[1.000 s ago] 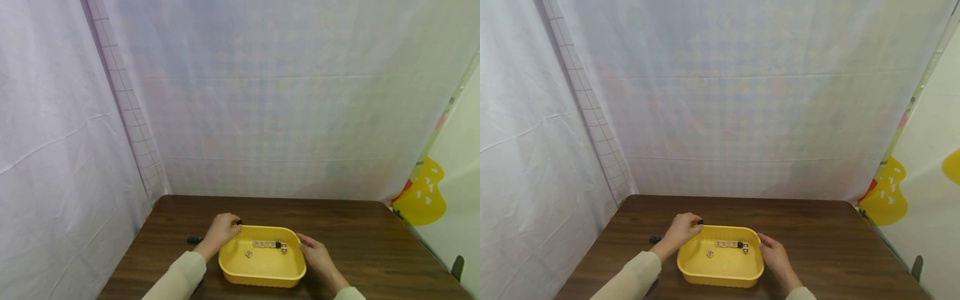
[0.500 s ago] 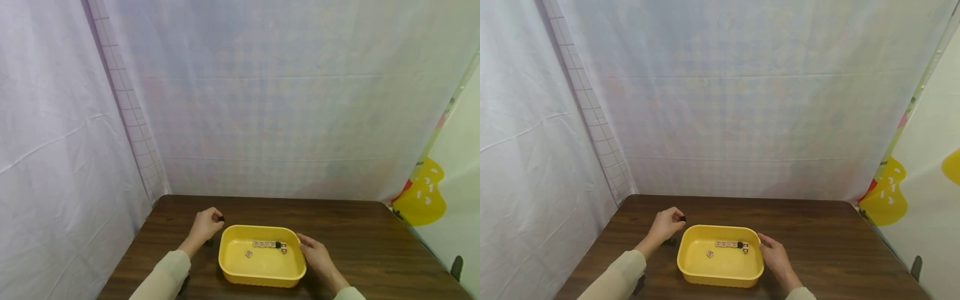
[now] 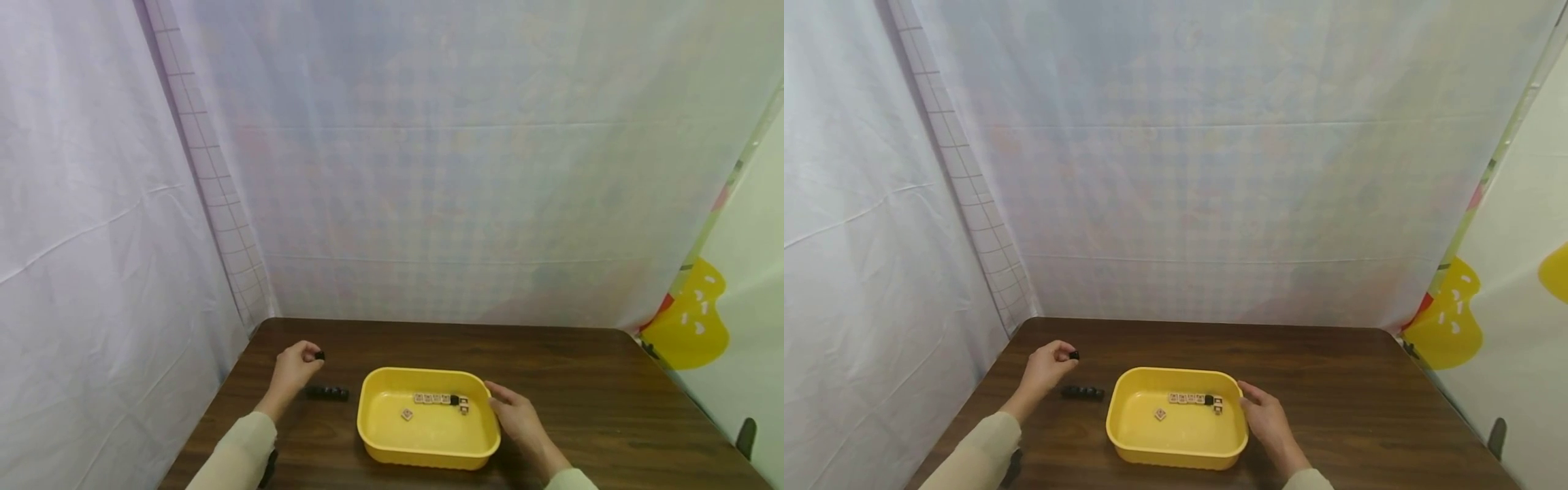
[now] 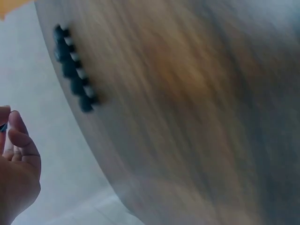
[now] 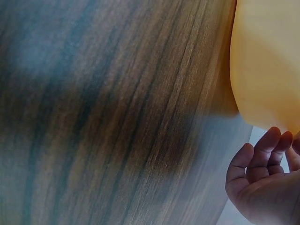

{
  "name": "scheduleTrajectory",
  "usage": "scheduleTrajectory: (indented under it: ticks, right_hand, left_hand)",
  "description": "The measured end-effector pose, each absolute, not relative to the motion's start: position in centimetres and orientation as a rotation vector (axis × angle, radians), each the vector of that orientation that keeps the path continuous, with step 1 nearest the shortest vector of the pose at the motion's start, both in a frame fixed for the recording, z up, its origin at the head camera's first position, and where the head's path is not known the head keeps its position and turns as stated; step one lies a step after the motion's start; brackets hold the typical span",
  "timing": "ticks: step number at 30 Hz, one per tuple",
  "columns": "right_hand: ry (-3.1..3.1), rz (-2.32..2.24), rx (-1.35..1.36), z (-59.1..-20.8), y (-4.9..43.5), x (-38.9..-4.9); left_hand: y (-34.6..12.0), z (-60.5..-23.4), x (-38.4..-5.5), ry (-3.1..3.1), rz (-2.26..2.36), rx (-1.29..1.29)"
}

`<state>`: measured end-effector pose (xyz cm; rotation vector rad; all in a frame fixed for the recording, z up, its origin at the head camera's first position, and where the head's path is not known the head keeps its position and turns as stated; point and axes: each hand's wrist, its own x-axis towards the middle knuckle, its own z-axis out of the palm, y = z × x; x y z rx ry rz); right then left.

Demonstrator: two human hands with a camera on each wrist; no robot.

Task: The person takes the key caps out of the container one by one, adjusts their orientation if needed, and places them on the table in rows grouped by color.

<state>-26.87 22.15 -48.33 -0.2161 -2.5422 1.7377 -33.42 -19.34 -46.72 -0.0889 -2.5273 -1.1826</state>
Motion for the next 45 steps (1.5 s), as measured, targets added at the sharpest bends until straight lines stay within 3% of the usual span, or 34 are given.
scheduleTrajectory:
  ticks: [12,27,36,45]
  right_hand:
    - [-2.524,1.751,-0.21,-48.2,22.0,-26.8]
    - [-2.513,1.768,-0.215,-48.0,22.2,-26.7]
    - [-2.512,1.788,-0.22,-48.2,22.1,-26.8]
    - [-2.623,1.675,-0.216,-47.8,22.1,-26.8]
  left_hand:
    - [-23.9,-48.4,-32.3,-2.548,-1.207,0.098]
    - [-26.5,-48.2,-31.9,-2.721,-1.004,0.017]
    - [-28.5,-45.4,-28.3,-3.185,-0.859,-0.073]
    - [-28.4,-44.1,-24.9,-3.475,-0.566,0.006]
